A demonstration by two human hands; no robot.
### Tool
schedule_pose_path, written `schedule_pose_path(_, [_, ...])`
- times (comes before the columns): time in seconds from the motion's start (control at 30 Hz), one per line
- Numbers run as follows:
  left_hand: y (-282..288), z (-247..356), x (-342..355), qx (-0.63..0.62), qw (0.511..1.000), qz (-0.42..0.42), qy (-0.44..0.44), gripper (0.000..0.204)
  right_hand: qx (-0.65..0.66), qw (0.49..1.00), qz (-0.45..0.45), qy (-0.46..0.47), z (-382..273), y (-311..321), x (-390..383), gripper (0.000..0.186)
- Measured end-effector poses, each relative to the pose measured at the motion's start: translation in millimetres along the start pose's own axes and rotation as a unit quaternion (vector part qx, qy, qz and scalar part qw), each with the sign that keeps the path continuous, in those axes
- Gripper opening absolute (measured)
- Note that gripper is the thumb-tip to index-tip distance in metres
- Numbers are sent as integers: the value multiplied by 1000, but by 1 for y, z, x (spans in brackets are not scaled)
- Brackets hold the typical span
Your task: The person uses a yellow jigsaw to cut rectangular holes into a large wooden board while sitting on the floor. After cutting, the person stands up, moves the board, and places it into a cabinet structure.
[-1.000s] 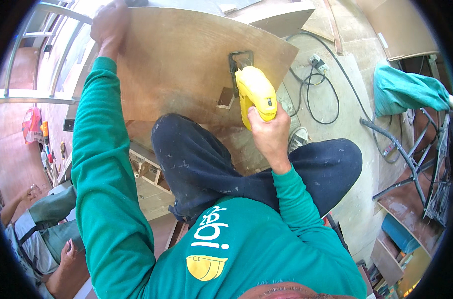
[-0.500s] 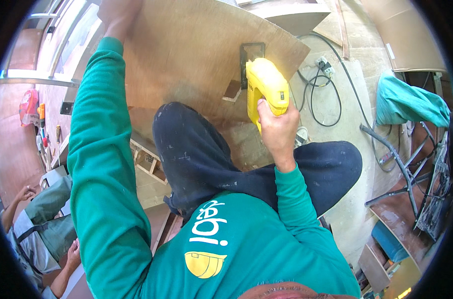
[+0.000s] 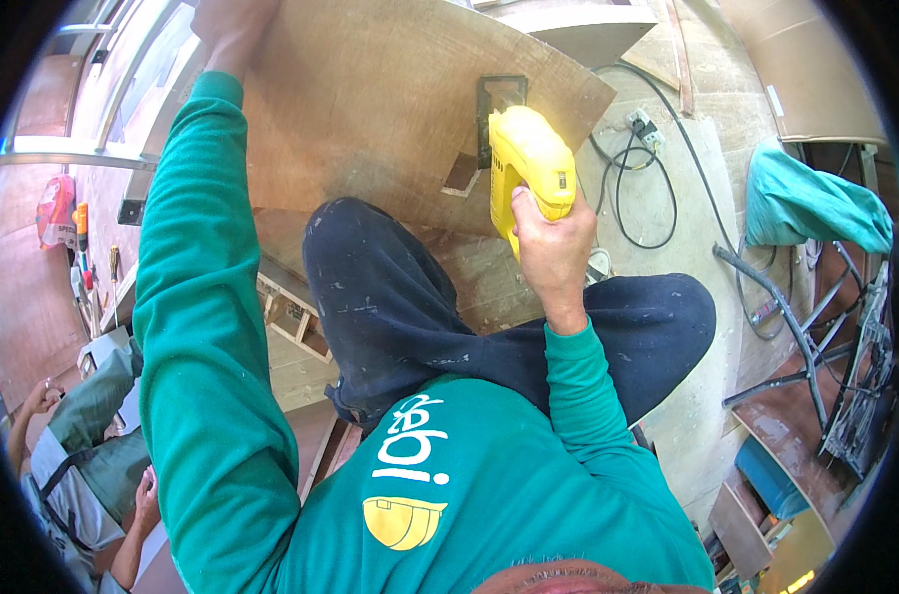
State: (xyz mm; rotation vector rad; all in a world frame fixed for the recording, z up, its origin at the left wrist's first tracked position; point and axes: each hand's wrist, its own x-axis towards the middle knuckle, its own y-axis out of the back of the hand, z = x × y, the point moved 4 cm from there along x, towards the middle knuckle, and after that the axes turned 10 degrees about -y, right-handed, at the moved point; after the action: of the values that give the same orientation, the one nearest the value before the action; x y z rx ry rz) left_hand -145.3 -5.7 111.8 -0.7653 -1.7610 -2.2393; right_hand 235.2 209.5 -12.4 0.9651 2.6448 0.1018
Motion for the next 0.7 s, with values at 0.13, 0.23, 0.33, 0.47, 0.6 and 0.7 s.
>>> schedule_pose_path(0.13, [-8, -9, 3, 37, 999, 18, -17, 62, 3, 1000, -1, -5, -1, 0, 0, 22])
schedule_pose_path(0.23, [-11, -11, 5, 54, 998, 14, -22, 57, 1, 1000, -1, 9, -3, 0, 2, 22])
schedule_pose_path(0.33, [-7, -8, 4, 44, 999, -4, -12, 54, 5, 1000, -2, 2, -3, 0, 2, 23])
schedule_pose_path(0.47, [-1, -7, 3, 30, 999, -10, -4, 50, 13, 1000, -3, -6, -3, -1, 4, 23])
schedule_pose_path(0.6, [3, 5, -3, 8, 1000, -4, -16, 49, 7, 1000, 0, 0, 1, 0, 8, 23])
schedule_pose_path(0.7, [-4, -7, 2, 21, 1000, 4, -16, 48, 3, 1000, -8, -1, 1, -1, 7, 23])
